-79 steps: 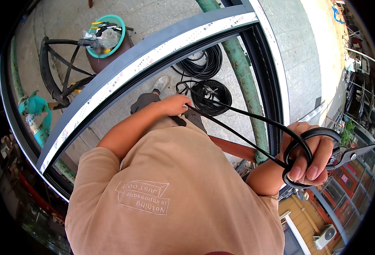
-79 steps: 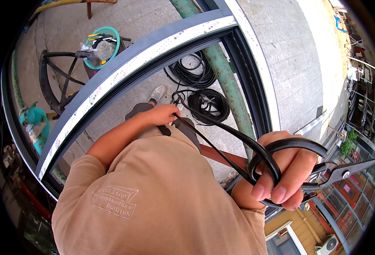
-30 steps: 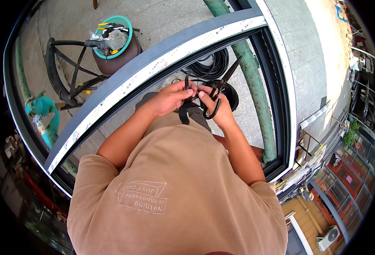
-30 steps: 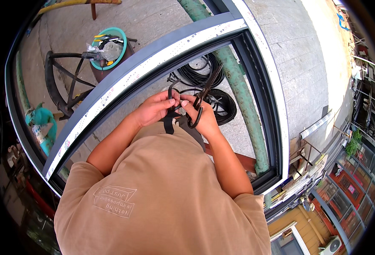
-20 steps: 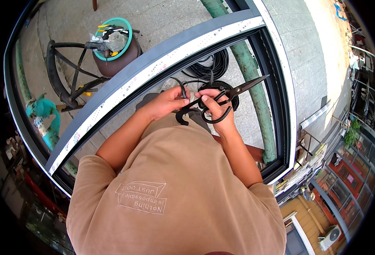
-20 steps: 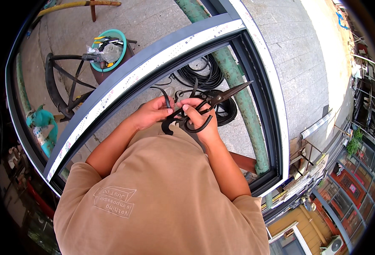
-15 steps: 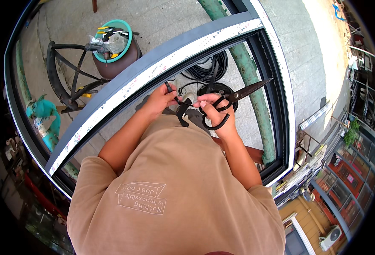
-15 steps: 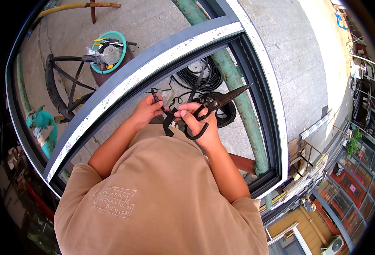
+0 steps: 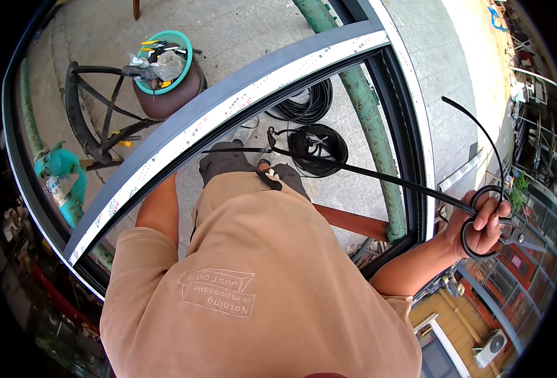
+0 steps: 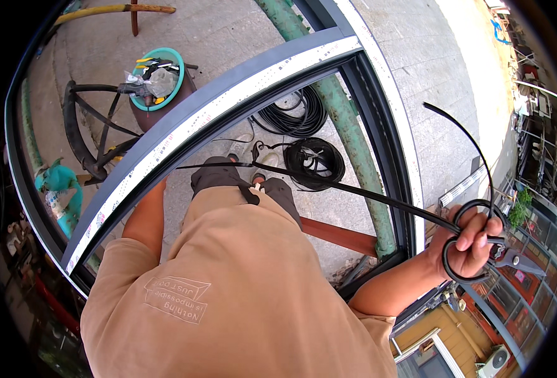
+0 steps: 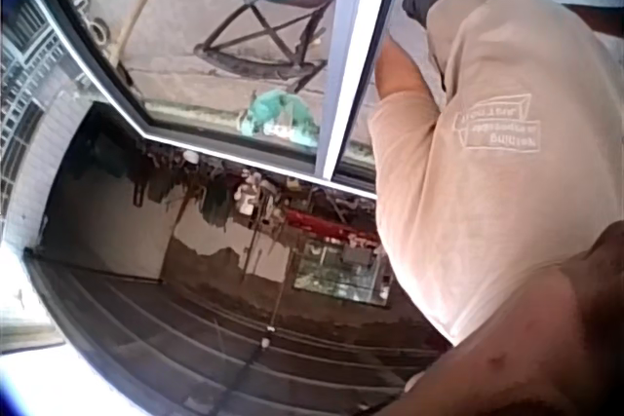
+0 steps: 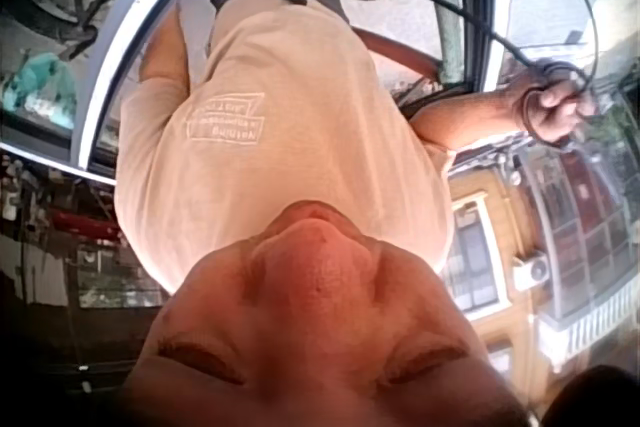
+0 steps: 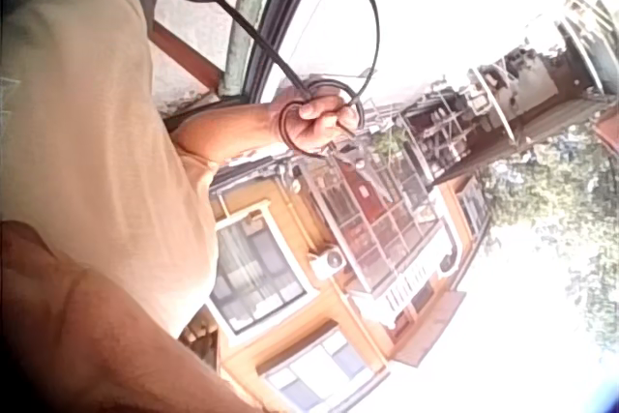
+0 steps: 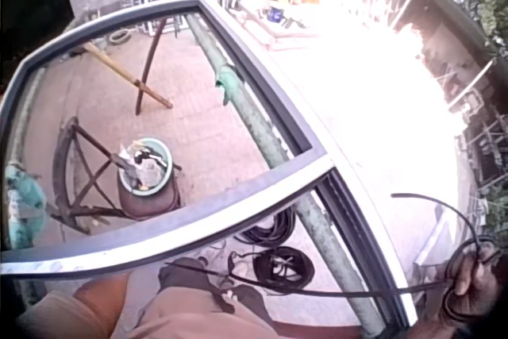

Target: The person installs a black rubber seal into the frame of a window using scissors to cut the material to length.

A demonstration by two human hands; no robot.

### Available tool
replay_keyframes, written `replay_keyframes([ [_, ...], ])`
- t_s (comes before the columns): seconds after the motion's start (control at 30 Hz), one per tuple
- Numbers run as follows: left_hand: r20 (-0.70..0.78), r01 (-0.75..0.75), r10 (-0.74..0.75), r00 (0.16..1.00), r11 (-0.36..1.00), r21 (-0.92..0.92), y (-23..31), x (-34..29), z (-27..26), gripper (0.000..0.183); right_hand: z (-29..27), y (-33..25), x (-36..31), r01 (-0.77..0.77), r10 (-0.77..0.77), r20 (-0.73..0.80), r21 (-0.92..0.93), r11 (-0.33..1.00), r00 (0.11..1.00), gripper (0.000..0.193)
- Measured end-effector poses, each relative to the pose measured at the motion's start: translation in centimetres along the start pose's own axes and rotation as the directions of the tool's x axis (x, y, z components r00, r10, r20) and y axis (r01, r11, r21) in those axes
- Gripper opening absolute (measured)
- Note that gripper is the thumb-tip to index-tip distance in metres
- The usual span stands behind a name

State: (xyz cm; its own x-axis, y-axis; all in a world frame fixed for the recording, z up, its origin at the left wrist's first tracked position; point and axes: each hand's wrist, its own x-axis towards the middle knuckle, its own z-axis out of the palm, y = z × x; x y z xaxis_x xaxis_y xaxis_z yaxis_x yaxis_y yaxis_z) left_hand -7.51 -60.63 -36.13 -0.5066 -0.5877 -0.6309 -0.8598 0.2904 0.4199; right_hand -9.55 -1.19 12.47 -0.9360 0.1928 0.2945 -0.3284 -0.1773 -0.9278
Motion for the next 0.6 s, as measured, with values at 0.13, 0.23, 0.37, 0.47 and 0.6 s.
replay_keyframes([
  [0.13,-0.085,-0.046,0.051,0.995,0.997,0.064,-0.8,1.4,-0.7,0.032,-1.3,-7.9,1.7,0.215,-0.186,-0.152,0.207,0.954,0.971,0.015],
  [0.23,-0.148,-0.069,0.086,0.985,0.991,0.119,-1.9,1.8,-0.9,0.033,-1.6,-10.5,2.6,0.225,-0.203,-0.104,0.296,0.928,0.974,0.016],
  [0.37,-0.244,-0.246,0.326,0.913,0.919,0.307,-2.0,0.9,-0.4,0.035,0.5,-8.0,1.9,0.182,-0.176,-0.045,0.297,0.938,0.983,0.015],
  [0.47,-0.125,-0.565,0.621,0.774,0.766,0.307,0.2,-2.1,2.2,0.036,2.5,-4.2,1.3,0.082,-0.113,0.082,0.314,0.946,0.990,0.012],
  [0.6,0.464,-0.301,0.353,0.813,0.936,-0.184,6.7,-11.2,4.1,0.032,5.5,1.9,0.7,-0.116,0.060,0.263,0.203,0.972,0.963,0.017],
])
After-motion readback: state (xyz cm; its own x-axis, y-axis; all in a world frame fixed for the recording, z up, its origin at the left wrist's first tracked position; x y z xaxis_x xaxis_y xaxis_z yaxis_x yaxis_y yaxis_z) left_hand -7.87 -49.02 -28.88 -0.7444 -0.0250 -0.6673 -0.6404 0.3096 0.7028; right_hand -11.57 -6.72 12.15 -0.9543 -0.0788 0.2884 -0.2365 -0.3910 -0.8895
